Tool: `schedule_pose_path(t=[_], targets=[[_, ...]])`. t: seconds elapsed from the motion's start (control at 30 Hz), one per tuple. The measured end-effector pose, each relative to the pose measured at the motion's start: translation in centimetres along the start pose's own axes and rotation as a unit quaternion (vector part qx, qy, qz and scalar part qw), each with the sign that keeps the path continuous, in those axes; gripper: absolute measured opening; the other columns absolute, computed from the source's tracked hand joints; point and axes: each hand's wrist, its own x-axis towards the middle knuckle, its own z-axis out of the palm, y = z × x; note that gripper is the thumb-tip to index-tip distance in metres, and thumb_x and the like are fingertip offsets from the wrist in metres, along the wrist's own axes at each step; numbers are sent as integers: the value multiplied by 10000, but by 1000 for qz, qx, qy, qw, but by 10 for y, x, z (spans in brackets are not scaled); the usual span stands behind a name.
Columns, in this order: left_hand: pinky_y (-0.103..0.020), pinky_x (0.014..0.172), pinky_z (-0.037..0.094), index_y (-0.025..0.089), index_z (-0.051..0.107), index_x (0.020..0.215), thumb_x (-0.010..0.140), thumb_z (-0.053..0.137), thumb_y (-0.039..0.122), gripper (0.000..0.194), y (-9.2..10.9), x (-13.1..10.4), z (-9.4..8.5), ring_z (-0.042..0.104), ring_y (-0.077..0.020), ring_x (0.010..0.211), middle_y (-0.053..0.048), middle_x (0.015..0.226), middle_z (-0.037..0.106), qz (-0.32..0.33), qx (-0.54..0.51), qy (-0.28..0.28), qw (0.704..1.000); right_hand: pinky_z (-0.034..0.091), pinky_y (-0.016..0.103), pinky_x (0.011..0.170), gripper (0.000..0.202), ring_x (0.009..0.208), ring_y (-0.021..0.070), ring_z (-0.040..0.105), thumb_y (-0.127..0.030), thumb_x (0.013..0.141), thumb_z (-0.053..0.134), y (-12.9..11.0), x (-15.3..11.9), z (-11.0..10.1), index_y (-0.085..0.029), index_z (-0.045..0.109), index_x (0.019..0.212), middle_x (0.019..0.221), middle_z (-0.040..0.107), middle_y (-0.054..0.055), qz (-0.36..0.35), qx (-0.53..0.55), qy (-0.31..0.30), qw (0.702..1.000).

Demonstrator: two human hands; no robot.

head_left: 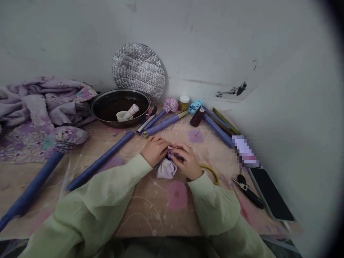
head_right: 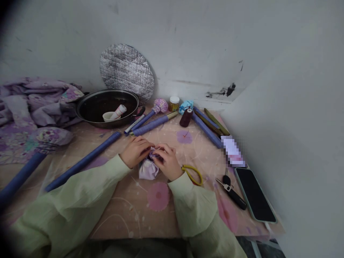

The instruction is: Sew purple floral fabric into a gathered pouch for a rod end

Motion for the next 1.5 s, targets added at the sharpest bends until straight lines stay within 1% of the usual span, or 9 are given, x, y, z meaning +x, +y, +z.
schedule_pose_path(t=[0.2,0.33,0.43,0.63,0.8,1.0,1.23,1.37,1.5], targets=[[-396,855,334,182,595,981,766,540,164,222,-2,2,-1,546,-218,932,-38,925,672,-9,-38,16,999,411,377,836,75,936,195,608,-221,811,552,2,-1,2,-214,618,847,956,672,62,-15,10,31,999],[-386,862,413,157,579,1028,663,600,190,367,-5,0,4,549,-245,976,-91,1045,611,-29,-40,51,997,440,374,816,82,883,190,615,-190,775,574,4,-2,3,-218,618,837,900,679,57,-11,14,85,996],[-333,807,480,119,585,987,654,591,178,338,-7,0,7,596,-211,887,-100,979,626,-53,-82,54,994,461,370,798,101,855,189,617,-174,750,589,4,-3,3,-219,621,835,882,673,58,-1,31,103,994],[-324,819,494,136,615,987,674,555,136,319,-7,0,6,629,-207,880,-83,973,672,-38,-83,28,995,459,391,838,41,913,202,606,-206,765,583,2,-3,-8,-205,624,762,944,650,79,13,98,50,994],[-347,834,490,136,617,1020,707,511,137,331,-11,0,6,626,-218,894,-85,964,670,-23,-59,0,998,474,360,792,113,850,182,599,-226,774,578,7,-3,-13,-202,611,880,917,634,70,38,115,34,992],[-371,878,465,140,649,911,717,512,142,238,-14,-1,11,598,-224,950,-111,1094,594,1,-54,33,998,478,336,742,244,782,172,575,-268,708,653,8,-4,-13,-197,600,936,888,618,59,61,87,20,994],[-375,866,420,192,656,797,752,592,239,91,-11,0,16,552,-220,966,-62,1030,607,34,-57,28,997,471,294,648,64,685,155,573,-182,760,557,7,-5,-7,-189,616,734,733,622,43,105,48,42,992],[-369,820,413,167,629,807,785,547,231,106,-8,0,13,538,-215,904,-59,921,630,-8,-25,36,999,469,307,684,113,743,171,568,-210,715,620,7,-6,-10,-189,626,826,809,624,53,106,22,55,993],[-375,819,408,151,620,800,758,547,219,109,-7,0,12,518,-223,897,-68,882,625,-57,-7,43,997,481,286,644,134,696,147,576,-241,749,598,13,-7,-14,-188,633,866,854,618,58,126,44,7,991]])
